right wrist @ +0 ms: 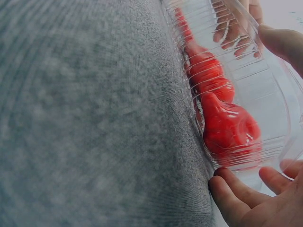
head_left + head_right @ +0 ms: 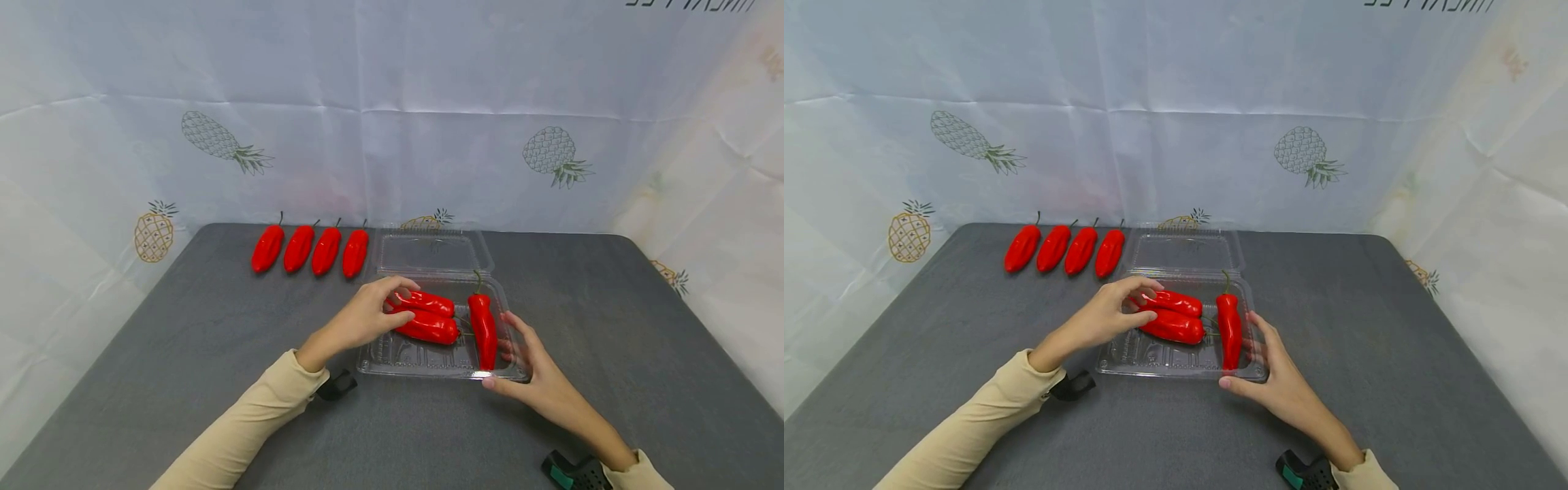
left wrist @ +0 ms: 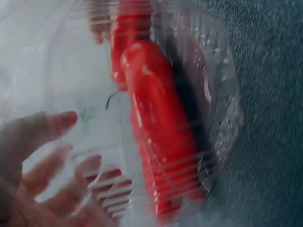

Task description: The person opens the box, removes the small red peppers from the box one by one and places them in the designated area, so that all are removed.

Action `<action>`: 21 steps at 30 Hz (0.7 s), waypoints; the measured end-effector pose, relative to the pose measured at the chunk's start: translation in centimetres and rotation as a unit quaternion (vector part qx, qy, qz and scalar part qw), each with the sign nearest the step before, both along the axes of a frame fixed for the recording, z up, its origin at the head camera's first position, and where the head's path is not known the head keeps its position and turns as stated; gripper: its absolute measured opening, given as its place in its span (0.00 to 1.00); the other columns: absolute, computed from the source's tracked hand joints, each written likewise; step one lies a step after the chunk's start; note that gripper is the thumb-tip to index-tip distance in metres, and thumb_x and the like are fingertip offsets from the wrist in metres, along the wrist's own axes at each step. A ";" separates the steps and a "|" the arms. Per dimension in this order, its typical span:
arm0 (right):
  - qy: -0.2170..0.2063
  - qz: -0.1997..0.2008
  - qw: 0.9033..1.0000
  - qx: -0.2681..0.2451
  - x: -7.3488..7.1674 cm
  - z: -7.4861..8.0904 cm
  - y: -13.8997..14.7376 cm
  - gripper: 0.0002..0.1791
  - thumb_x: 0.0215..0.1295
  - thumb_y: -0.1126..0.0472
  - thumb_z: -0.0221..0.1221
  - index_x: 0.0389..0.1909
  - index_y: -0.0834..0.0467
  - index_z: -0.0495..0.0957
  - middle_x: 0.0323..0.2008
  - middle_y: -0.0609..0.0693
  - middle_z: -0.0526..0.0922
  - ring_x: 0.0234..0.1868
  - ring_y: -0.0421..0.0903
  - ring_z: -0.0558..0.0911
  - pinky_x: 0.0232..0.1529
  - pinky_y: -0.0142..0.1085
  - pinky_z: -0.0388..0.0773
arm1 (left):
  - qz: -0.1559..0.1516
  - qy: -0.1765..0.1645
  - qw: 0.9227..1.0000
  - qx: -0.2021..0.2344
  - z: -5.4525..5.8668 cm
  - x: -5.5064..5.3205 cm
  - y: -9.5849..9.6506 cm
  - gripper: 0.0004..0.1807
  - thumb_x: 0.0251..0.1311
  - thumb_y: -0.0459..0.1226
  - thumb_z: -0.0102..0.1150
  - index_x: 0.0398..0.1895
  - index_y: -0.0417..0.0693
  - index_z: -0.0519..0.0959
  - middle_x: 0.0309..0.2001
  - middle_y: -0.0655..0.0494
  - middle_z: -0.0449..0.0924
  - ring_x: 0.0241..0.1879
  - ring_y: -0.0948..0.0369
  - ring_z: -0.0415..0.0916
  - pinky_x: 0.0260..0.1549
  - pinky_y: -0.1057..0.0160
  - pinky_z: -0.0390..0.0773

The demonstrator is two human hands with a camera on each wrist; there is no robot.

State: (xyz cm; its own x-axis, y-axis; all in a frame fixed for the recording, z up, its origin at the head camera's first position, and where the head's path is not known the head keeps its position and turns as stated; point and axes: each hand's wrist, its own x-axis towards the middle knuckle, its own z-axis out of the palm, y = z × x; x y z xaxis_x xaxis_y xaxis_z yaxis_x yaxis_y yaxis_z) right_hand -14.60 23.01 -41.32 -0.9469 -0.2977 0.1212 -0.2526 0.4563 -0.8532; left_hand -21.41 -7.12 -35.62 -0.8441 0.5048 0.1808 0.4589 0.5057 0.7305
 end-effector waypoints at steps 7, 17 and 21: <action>-0.002 -0.001 1.000 0.004 0.0 0.1 0.0 0.57 0.57 0.59 0.71 0.78 0.54 0.42 0.76 0.61 0.52 0.65 0.66 0.73 0.55 0.21 0.73 | -0.006 0.011 1.000 -0.016 -0.6 0.1 0.8 0.21 0.61 0.33 0.64 0.58 0.43 0.76 0.55 0.46 0.81 0.52 0.53 0.79 0.52 0.55 0.79; -0.002 -0.005 1.000 0.008 -0.1 0.2 -0.1 0.58 0.56 0.58 0.72 0.78 0.54 0.42 0.76 0.62 0.52 0.65 0.66 0.73 0.55 0.21 0.72 | -0.015 0.023 0.999 -0.038 -0.8 0.3 1.8 0.21 0.61 0.32 0.64 0.58 0.43 0.76 0.53 0.48 0.81 0.51 0.54 0.78 0.52 0.54 0.79; 0.000 -0.002 1.000 0.005 0.0 0.2 0.0 0.58 0.56 0.59 0.72 0.79 0.54 0.42 0.76 0.61 0.52 0.65 0.66 0.73 0.55 0.21 0.73 | -0.015 0.035 0.998 -0.058 -1.0 0.5 2.0 0.22 0.60 0.33 0.65 0.58 0.44 0.76 0.52 0.49 0.81 0.51 0.55 0.77 0.52 0.56 0.78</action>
